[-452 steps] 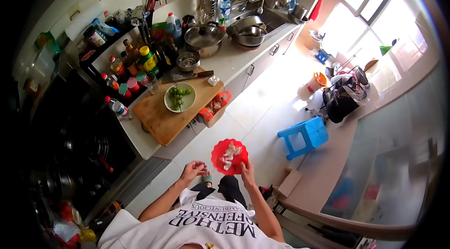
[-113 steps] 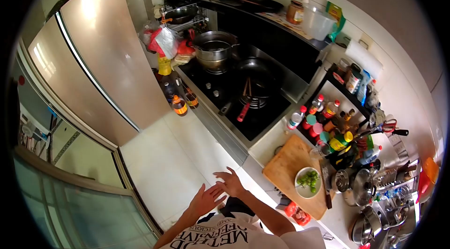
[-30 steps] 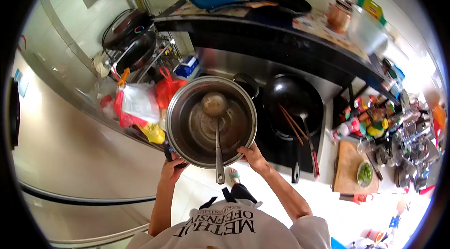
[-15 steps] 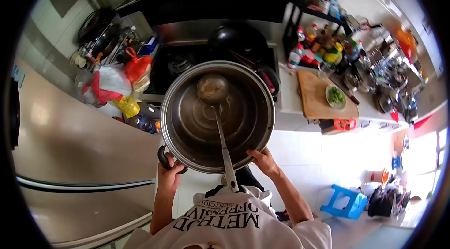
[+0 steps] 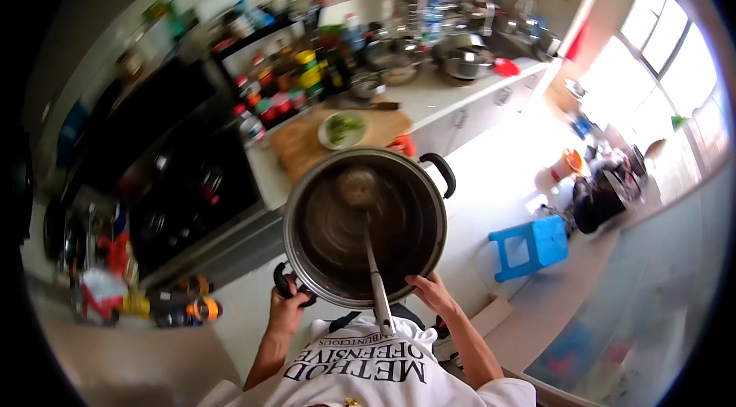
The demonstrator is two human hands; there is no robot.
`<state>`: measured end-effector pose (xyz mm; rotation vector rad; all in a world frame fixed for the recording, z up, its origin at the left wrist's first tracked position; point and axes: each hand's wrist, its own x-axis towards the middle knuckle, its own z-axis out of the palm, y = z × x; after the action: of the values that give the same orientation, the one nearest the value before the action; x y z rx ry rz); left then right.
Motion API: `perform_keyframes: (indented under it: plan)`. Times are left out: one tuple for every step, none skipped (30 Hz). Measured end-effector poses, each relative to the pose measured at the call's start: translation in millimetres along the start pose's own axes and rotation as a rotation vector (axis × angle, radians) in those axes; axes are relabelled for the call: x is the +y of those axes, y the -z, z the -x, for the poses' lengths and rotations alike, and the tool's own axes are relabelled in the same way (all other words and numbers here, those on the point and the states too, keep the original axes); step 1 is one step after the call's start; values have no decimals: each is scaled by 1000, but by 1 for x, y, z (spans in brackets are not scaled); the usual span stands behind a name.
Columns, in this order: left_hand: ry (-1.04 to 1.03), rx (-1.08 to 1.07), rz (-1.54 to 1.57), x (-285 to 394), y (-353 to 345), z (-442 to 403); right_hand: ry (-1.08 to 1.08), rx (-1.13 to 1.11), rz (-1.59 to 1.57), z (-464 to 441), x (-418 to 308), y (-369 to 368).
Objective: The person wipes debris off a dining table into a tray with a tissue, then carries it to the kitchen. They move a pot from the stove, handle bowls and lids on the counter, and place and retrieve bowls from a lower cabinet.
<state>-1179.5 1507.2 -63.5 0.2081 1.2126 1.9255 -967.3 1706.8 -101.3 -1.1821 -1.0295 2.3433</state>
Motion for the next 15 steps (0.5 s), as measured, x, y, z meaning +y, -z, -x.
perform_keyframes:
  plan:
    - [55,-58,17,-18,-24,-13,35,11,-64,4,-3,37]
    - [110,-95,32,-33,-46,-25,73,23,-119,11,-8,66]
    - [153,-145,31,-45,-71,-37,130,69,-159,19,-16,89]
    - [192,-187,33,-56,-95,-48,88,193,-100,25,-21,114]
    - [223,-239,27,-67,-115,-59,98,237,-114,32,-29,134]
    - [246,-290,14,-83,-130,-68,112,272,-132,38,-28,154]
    - [278,-329,7,-94,-148,-80,143,306,-179,38,-36,166]
    - [304,-365,5,-104,-165,-92,129,366,-156,41,-46,179]
    - [331,-396,1,-114,-182,-106,109,425,-134,43,-57,192]
    - [357,-423,-5,-124,-198,-119,86,480,-113,42,-65,204]
    - [387,-436,14,-134,-211,-132,88,545,-134,38,-71,214]
    - [403,-444,15,-141,-228,-145,120,544,-185,31,-73,228]
    - [408,-480,-14,-160,-233,-155,168,531,-246,21,-59,249]
    - [427,-503,-25,-169,-245,-171,199,529,-290,11,-66,262]
    - [451,-522,-11,-176,-260,-188,244,519,-343,2,-81,267]
